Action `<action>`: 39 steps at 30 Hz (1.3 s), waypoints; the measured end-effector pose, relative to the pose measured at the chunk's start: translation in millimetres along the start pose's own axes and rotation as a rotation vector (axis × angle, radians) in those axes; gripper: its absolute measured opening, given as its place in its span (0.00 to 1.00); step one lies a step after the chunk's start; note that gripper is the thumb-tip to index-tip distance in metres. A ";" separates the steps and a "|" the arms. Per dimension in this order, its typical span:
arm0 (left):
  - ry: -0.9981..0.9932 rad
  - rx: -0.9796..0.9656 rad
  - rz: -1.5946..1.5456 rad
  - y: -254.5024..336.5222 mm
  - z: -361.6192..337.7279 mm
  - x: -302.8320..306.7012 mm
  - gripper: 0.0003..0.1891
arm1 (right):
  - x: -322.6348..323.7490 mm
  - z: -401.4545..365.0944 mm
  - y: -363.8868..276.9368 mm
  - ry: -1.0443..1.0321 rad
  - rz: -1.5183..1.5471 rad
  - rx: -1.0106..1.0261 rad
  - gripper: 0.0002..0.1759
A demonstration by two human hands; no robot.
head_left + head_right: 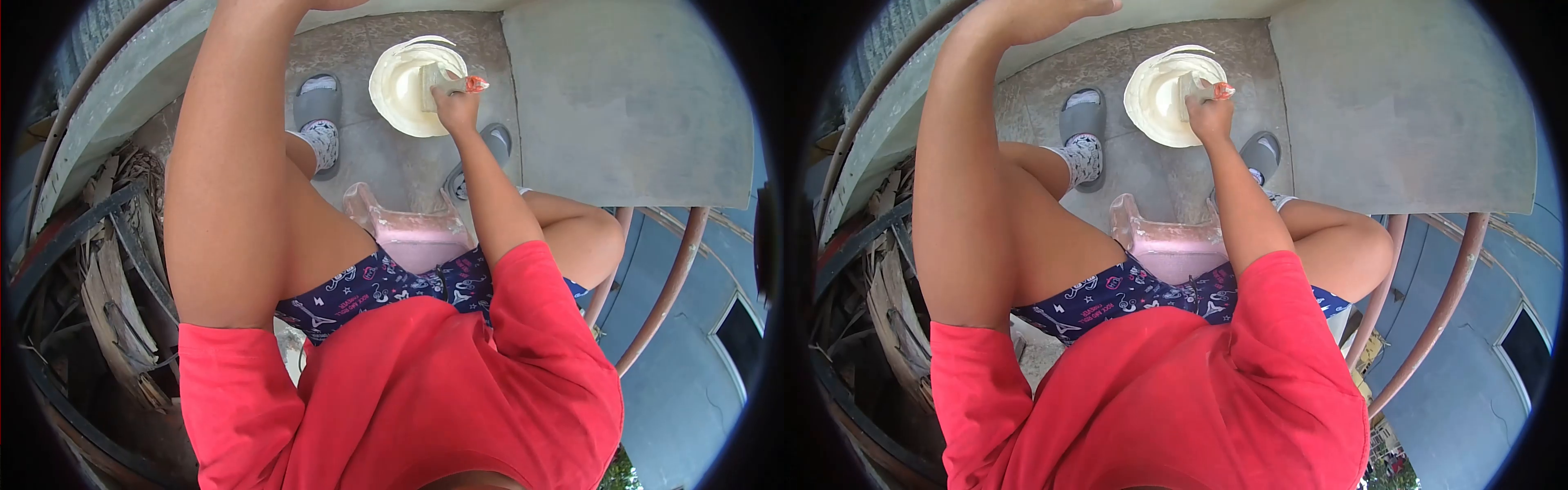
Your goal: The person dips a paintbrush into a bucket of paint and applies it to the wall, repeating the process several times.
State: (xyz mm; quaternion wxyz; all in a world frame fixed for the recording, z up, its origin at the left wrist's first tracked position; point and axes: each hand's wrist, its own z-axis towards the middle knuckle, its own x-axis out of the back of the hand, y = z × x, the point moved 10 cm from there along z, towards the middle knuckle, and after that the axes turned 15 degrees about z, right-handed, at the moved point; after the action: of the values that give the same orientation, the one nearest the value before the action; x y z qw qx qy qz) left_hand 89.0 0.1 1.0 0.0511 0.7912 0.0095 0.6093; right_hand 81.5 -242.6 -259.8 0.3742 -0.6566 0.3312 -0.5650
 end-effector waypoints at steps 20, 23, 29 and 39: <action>-0.049 0.167 -0.066 -11.5 -26.1 1.1 0.28 | -20.2 1.1 27.8 -0.018 -0.067 -0.109 0.28; -0.047 0.147 -0.068 -10.7 -27.3 -0.9 0.27 | -20.5 1.3 27.1 -0.014 -0.064 -0.090 0.27; -0.046 0.125 -0.061 -7.8 -24.9 -0.5 0.28 | -20.1 -0.7 25.9 -0.020 -0.033 -0.125 0.27; -0.024 0.057 -0.071 1.6 -23.0 3.0 0.27 | -4.4 2.4 0.8 -0.029 -0.011 -0.016 0.27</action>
State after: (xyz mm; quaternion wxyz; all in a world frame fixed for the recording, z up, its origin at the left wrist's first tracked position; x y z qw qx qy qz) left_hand 67.5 0.4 9.9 0.0503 0.7987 0.0544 0.5971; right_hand 83.2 -239.0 -262.9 0.3706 -0.6697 0.3264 -0.5547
